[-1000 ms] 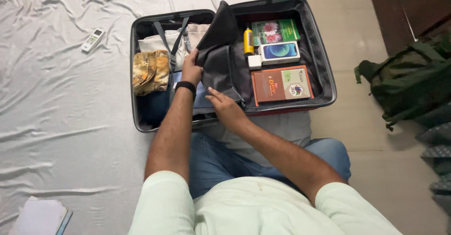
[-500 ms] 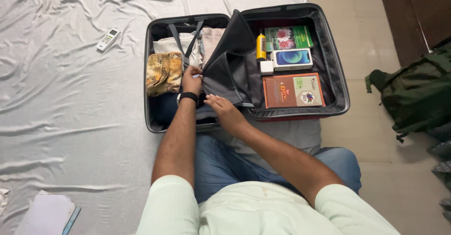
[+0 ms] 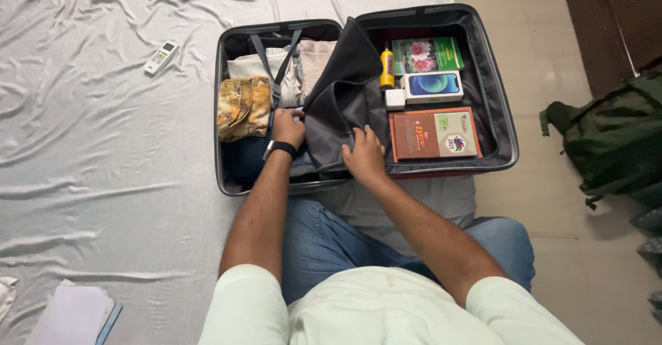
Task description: The person folds a yellow patterned cloth by hand, places it into a suitcase among other clothes and boxes, and then fastens the internal luggage straps and a mesh divider.
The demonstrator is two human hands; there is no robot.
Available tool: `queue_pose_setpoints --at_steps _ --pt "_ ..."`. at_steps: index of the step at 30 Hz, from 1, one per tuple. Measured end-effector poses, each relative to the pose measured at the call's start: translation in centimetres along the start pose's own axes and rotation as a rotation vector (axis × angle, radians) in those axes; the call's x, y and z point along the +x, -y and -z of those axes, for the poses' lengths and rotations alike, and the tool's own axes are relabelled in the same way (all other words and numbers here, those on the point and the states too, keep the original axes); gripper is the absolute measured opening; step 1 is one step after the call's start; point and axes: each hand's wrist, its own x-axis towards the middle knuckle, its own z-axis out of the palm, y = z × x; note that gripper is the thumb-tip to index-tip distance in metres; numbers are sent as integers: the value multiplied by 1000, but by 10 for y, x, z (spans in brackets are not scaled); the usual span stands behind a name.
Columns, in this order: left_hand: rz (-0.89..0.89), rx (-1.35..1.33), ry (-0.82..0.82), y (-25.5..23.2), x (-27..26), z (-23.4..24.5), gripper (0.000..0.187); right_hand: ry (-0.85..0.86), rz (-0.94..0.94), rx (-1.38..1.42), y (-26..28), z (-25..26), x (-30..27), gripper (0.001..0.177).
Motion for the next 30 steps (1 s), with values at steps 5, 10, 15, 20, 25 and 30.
queue_pose_setpoints --at_steps 5,10,15,20,25,30 --pt "-178 -58 -59 -35 -4 -2 18 -18 39 -45 8 -9 -8 49" --pt "-308 30 -32 -82 -12 9 12 21 101 -152 22 -11 -17 52" --pt "-274 -31 160 -92 -16 10 16 56 179 -229 32 -13 -32 61" --pt "-183 -13 314 -122 -28 24 31 225 208 -119 40 -10 -38 58" --pt "-43 97 503 -155 -38 47 58 206 369 -32 56 -17 -36 38" --pt "-104 172 434 -128 -38 33 35 267 516 170 57 -10 -34 18"
